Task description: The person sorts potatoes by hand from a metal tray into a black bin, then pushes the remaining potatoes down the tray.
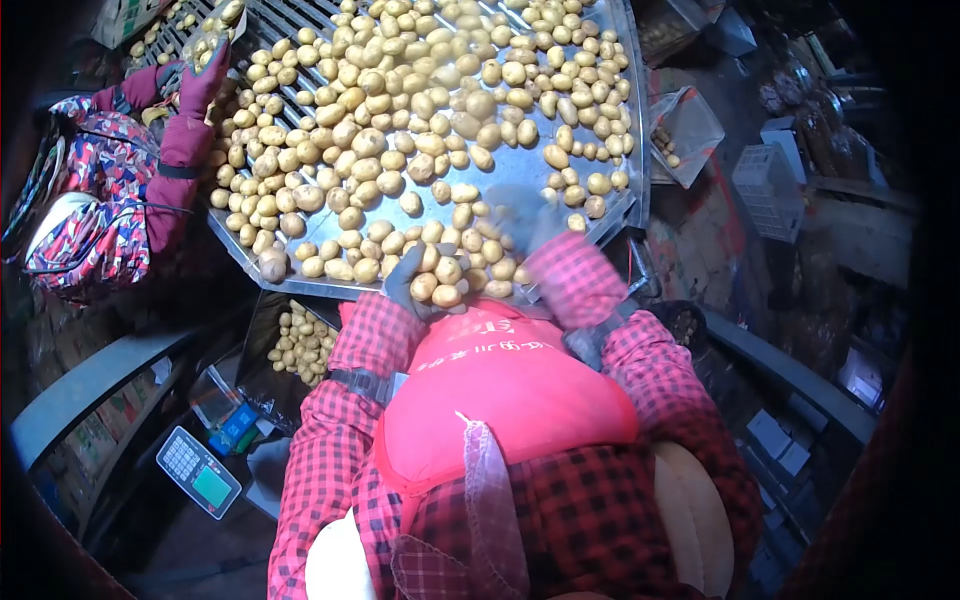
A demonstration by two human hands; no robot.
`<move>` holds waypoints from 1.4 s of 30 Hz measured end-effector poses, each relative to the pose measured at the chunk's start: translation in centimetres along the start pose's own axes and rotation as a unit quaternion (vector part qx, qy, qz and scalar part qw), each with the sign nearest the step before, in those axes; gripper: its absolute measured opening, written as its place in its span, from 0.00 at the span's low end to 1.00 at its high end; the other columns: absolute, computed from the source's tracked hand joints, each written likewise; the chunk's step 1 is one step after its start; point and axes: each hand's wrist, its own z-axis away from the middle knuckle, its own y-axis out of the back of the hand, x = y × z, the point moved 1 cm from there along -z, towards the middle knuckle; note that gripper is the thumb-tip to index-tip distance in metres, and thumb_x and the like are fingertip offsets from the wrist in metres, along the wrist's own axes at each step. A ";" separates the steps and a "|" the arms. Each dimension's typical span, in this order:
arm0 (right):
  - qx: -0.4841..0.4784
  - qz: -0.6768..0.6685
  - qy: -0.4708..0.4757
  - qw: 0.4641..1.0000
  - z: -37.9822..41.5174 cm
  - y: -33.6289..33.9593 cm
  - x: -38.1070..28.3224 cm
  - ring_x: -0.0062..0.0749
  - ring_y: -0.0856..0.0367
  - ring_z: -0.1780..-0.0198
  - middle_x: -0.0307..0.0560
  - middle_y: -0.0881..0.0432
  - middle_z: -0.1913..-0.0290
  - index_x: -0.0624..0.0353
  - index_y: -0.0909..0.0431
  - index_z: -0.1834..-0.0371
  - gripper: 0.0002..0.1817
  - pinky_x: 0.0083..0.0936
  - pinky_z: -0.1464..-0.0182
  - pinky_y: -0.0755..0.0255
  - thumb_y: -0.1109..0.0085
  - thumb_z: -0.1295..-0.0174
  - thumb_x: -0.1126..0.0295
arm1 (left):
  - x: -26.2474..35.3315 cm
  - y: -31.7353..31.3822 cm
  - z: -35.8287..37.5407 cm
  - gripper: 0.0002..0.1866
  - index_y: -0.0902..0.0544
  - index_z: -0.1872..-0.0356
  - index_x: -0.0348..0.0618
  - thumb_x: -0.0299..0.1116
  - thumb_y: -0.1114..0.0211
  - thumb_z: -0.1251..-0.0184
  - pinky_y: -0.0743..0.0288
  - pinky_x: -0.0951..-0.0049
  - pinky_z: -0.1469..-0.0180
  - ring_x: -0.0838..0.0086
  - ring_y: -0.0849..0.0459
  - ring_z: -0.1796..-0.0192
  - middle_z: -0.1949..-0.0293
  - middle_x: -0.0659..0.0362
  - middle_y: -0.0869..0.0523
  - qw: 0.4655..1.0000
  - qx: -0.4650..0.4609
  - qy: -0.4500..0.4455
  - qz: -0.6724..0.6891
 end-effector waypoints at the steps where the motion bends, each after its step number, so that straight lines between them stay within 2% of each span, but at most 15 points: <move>1: 0.064 0.051 -0.061 0.995 -0.4 2.1 2.7 0.42 0.19 0.44 0.51 0.17 0.44 0.55 0.18 0.45 0.20 0.36 0.42 0.26 0.33 0.42 0.64 | 0.2 -0.2 0.6 0.34 0.28 0.34 0.44 0.62 0.51 0.26 0.17 0.48 0.63 0.53 0.15 0.56 0.46 0.46 0.17 0.999 -0.011 -0.028 0.022; 3: 0.200 0.134 -0.086 0.967 0.4 5.1 9.6 0.44 0.19 0.44 0.52 0.17 0.44 0.54 0.18 0.45 0.20 0.37 0.41 0.26 0.34 0.42 0.63 | 0.3 1.2 1.5 0.33 0.27 0.36 0.44 0.62 0.51 0.26 0.16 0.51 0.60 0.52 0.15 0.54 0.46 0.46 0.18 0.997 0.018 -0.041 0.058; 5: 0.205 0.181 -0.120 0.954 0.9 7.3 13.4 0.45 0.19 0.43 0.54 0.17 0.43 0.54 0.18 0.45 0.20 0.37 0.40 0.26 0.35 0.41 0.63 | 0.4 1.4 1.9 0.34 0.27 0.38 0.45 0.65 0.53 0.27 0.18 0.47 0.58 0.50 0.16 0.53 0.45 0.46 0.18 0.986 0.072 -0.045 0.146; 12: 0.180 0.209 -0.105 0.955 -1.5 8.5 14.6 0.50 0.19 0.41 0.58 0.18 0.42 0.52 0.17 0.44 0.21 0.40 0.38 0.26 0.40 0.40 0.62 | 0.8 5.6 7.8 0.32 0.25 0.43 0.52 0.68 0.48 0.31 0.26 0.50 0.71 0.55 0.20 0.65 0.51 0.49 0.18 0.973 -0.037 -0.147 0.176; 14: 0.184 0.200 -0.091 0.958 -1.7 8.0 13.7 0.52 0.19 0.41 0.60 0.18 0.42 0.52 0.17 0.44 0.21 0.41 0.37 0.26 0.41 0.40 0.61 | 0.9 8.4 10.5 0.31 0.23 0.42 0.57 0.69 0.47 0.32 0.25 0.50 0.66 0.55 0.18 0.62 0.48 0.50 0.17 0.952 0.143 -0.223 0.150; 16: 0.208 0.158 -0.068 0.963 -0.7 7.1 10.8 0.51 0.20 0.40 0.59 0.17 0.43 0.52 0.17 0.43 0.21 0.41 0.38 0.26 0.40 0.40 0.62 | 0.6 13.8 13.5 0.32 0.23 0.41 0.57 0.69 0.47 0.32 0.23 0.50 0.60 0.55 0.17 0.53 0.45 0.52 0.18 0.942 0.098 -0.275 0.167; 19: 0.201 0.105 -0.052 0.973 2.6 4.8 4.2 0.51 0.19 0.41 0.57 0.16 0.45 0.54 0.18 0.42 0.22 0.38 0.36 0.27 0.39 0.41 0.63 | 0.7 17.9 17.6 0.30 0.24 0.38 0.60 0.67 0.45 0.32 0.27 0.45 0.40 0.59 0.24 0.36 0.36 0.61 0.22 0.851 0.347 -0.321 0.227; 22: 0.216 -0.031 0.094 0.971 2.2 -0.7 4.1 0.51 0.21 0.40 0.57 0.18 0.44 0.55 0.19 0.41 0.25 0.40 0.35 0.28 0.34 0.44 0.63 | -0.9 22.0 20.4 0.31 0.28 0.32 0.59 0.63 0.44 0.29 0.28 0.40 0.40 0.58 0.23 0.35 0.34 0.61 0.24 0.776 0.494 -0.328 0.215; 25: 0.179 -0.092 0.160 0.966 3.3 -3.8 -0.3 0.49 0.21 0.40 0.57 0.19 0.43 0.57 0.20 0.41 0.24 0.38 0.35 0.28 0.35 0.43 0.65 | -0.9 31.6 19.5 0.29 0.27 0.37 0.46 0.56 0.42 0.29 0.24 0.52 0.40 0.60 0.21 0.40 0.37 0.55 0.23 0.665 0.684 -0.294 0.056; 28: 0.073 -0.142 0.212 0.964 5.5 -5.7 -5.9 0.51 0.22 0.38 0.58 0.20 0.40 0.57 0.23 0.37 0.26 0.40 0.34 0.29 0.36 0.41 0.65 | 1.0 17.9 15.3 0.22 0.26 0.39 0.41 0.45 0.44 0.26 0.21 0.60 0.45 0.62 0.19 0.44 0.42 0.52 0.22 0.794 0.504 -0.337 0.038; 31: -0.050 -0.183 0.322 0.928 6.4 -8.5 -9.5 0.52 0.23 0.36 0.59 0.22 0.38 0.57 0.24 0.36 0.28 0.40 0.33 0.30 0.35 0.40 0.61 | -2.3 9.2 10.1 0.21 0.26 0.36 0.52 0.42 0.39 0.27 0.20 0.63 0.46 0.62 0.21 0.41 0.37 0.50 0.23 0.893 0.170 -0.412 -0.070; 33: -0.064 -0.163 0.386 0.906 6.4 -9.5 -10.7 0.53 0.24 0.36 0.58 0.22 0.37 0.57 0.25 0.36 0.28 0.41 0.32 0.31 0.35 0.39 0.60 | -3.8 5.1 8.4 0.22 0.24 0.38 0.50 0.42 0.36 0.29 0.19 0.65 0.46 0.61 0.20 0.42 0.38 0.48 0.22 0.911 0.133 -0.389 -0.046; 35: -0.025 -0.146 0.409 0.900 5.9 -9.8 -11.2 0.53 0.24 0.36 0.57 0.22 0.37 0.56 0.25 0.35 0.29 0.42 0.33 0.31 0.36 0.39 0.58 | -3.9 6.6 6.3 0.19 0.21 0.47 0.44 0.45 0.33 0.31 0.19 0.69 0.57 0.62 0.17 0.50 0.49 0.51 0.16 0.902 0.115 -0.270 0.317; 38: -0.025 0.011 0.436 0.900 3.7 -12.5 -8.0 0.49 0.29 0.32 0.51 0.25 0.34 0.52 0.27 0.33 0.32 0.43 0.30 0.36 0.38 0.38 0.50 | -3.5 12.9 6.9 0.15 0.20 0.55 0.43 0.43 0.34 0.30 0.22 0.71 0.69 0.64 0.16 0.61 0.60 0.56 0.15 0.937 0.067 -0.250 0.233; 42: -0.055 0.229 0.464 0.854 3.7 -11.5 -4.4 0.41 0.37 0.26 0.42 0.30 0.31 0.46 0.32 0.30 0.35 0.43 0.27 0.45 0.37 0.41 0.48 | 0.4 9.0 8.1 0.11 0.17 0.59 0.41 0.39 0.32 0.31 0.26 0.73 0.75 0.67 0.16 0.68 0.68 0.58 0.17 0.903 0.263 -0.338 0.042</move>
